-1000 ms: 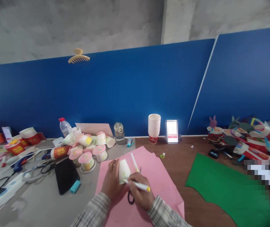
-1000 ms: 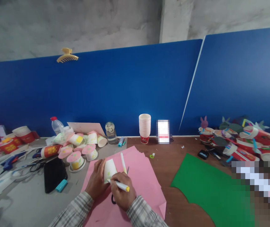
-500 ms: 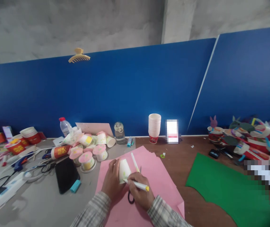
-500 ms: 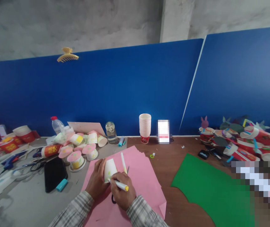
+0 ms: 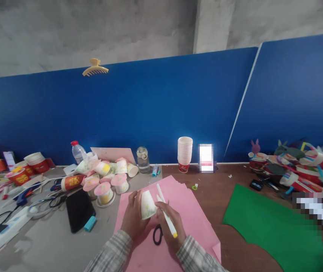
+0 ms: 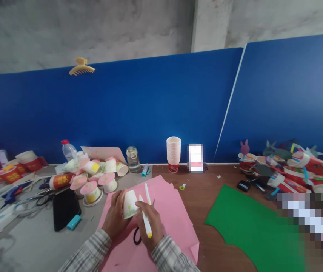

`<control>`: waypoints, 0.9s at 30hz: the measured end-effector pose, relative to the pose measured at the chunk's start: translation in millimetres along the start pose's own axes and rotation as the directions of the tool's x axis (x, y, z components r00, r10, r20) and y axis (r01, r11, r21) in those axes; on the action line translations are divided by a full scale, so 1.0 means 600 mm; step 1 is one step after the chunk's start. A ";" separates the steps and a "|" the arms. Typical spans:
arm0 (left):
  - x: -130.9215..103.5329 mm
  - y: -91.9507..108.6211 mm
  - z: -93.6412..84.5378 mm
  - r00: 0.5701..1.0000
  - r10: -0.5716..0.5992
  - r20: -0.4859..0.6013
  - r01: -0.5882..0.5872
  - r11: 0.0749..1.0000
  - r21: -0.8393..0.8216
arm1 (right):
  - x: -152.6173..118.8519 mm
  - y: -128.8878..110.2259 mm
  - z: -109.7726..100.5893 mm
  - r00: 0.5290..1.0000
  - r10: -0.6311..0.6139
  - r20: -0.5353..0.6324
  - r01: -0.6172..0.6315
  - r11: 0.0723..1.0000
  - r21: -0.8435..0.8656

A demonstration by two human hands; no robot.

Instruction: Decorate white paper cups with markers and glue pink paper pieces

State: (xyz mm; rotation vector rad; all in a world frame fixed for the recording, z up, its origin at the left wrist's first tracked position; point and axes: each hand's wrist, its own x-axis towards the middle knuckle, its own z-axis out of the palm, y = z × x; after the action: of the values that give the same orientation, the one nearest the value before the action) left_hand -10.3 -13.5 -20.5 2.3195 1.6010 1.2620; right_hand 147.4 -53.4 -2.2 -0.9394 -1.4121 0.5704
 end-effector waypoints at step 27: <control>-0.003 0.028 -0.013 0.977 -0.200 0.071 0.212 0.935 -0.286 | 0.008 0.028 0.004 0.989 -0.011 0.149 0.016 0.999 -0.029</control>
State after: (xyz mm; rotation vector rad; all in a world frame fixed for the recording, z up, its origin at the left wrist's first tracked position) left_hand -2.6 -25.5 -8.6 1.9344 1.4821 1.2926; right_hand 148.8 -40.0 -13.4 -0.9259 -1.5636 0.6212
